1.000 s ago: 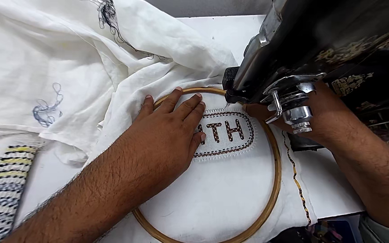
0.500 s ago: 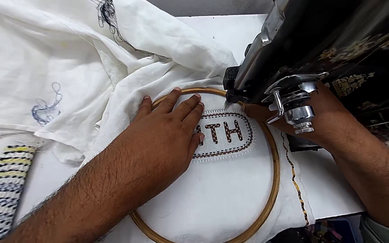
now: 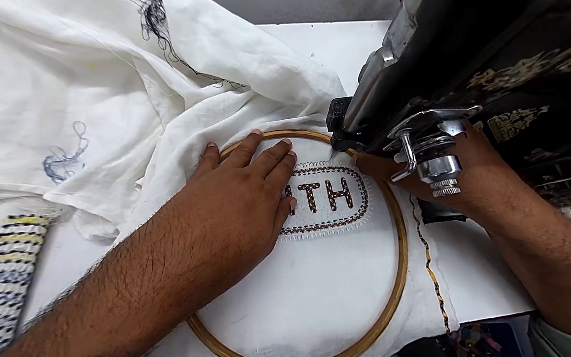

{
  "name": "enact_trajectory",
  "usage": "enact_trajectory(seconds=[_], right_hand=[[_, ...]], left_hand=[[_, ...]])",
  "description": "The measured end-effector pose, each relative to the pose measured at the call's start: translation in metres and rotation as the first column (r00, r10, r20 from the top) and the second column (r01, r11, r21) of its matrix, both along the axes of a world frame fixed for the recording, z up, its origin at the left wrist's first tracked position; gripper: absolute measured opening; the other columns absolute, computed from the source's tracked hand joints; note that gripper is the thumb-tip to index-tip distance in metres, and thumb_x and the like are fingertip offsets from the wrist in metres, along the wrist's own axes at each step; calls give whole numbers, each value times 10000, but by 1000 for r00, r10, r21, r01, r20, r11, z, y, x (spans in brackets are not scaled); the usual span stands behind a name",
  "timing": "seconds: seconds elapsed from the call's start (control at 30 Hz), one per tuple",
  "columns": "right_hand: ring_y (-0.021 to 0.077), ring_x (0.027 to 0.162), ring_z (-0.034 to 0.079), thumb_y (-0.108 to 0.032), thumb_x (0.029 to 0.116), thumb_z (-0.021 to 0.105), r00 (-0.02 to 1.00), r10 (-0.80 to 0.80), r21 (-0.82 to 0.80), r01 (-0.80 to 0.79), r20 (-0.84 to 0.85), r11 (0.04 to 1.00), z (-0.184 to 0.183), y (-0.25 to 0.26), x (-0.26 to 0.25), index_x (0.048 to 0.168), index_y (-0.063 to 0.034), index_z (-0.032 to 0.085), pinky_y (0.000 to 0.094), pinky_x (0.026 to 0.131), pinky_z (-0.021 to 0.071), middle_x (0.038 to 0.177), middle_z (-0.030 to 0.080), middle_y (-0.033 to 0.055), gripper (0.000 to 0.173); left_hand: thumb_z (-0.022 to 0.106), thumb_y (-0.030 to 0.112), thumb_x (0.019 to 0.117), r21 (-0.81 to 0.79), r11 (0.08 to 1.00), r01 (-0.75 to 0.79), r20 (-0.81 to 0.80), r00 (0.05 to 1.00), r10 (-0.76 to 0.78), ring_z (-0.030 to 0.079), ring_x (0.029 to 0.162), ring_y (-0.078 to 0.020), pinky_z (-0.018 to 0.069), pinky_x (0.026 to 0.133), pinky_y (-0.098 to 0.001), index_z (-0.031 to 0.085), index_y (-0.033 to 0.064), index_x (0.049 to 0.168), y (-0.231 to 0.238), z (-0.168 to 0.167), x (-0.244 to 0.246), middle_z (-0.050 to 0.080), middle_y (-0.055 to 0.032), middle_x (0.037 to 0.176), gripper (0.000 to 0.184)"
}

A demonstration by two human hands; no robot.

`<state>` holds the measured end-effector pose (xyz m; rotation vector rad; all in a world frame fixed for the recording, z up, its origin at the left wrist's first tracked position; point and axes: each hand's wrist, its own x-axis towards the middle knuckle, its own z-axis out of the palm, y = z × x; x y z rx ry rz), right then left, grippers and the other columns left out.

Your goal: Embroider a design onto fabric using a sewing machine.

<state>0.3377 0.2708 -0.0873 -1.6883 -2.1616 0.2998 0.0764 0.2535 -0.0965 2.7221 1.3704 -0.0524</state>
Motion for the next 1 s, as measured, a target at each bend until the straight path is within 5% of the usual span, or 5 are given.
enact_trajectory(seconds=[0.27,0.5,1.0], right_hand=[[192,753,640,-246,868,748,1000,-25,-10,26,17,1000,3,-2,-3,851,-82,694,414,660,480,773,650,72,174],[141,773,667,-398,848,775,1000,-30,-51,30,5,998,-7,5,0,879,-160,711,386,666,525,794,675,12,249],[162,877,686,-372,858,792,1000,-26,-80,27,15,996,-13,9,0,960,-164,728,428,753,555,881,700,19,241]], left_hand=[[290,466,1061,6,1000,-8,4,1000,8,327,1528,-363,296,1127,-737,482,128,1545,1,0,1,407,-43,1636,621],[306,454,1052,-1,1000,-7,-22,1000,7,326,1527,-366,318,1114,-737,482,130,1544,-1,1,-2,403,-51,1637,615],[311,454,1046,-4,1000,-15,-25,1000,15,336,1521,-368,320,1119,-730,484,130,1541,-1,1,-4,413,-53,1630,617]])
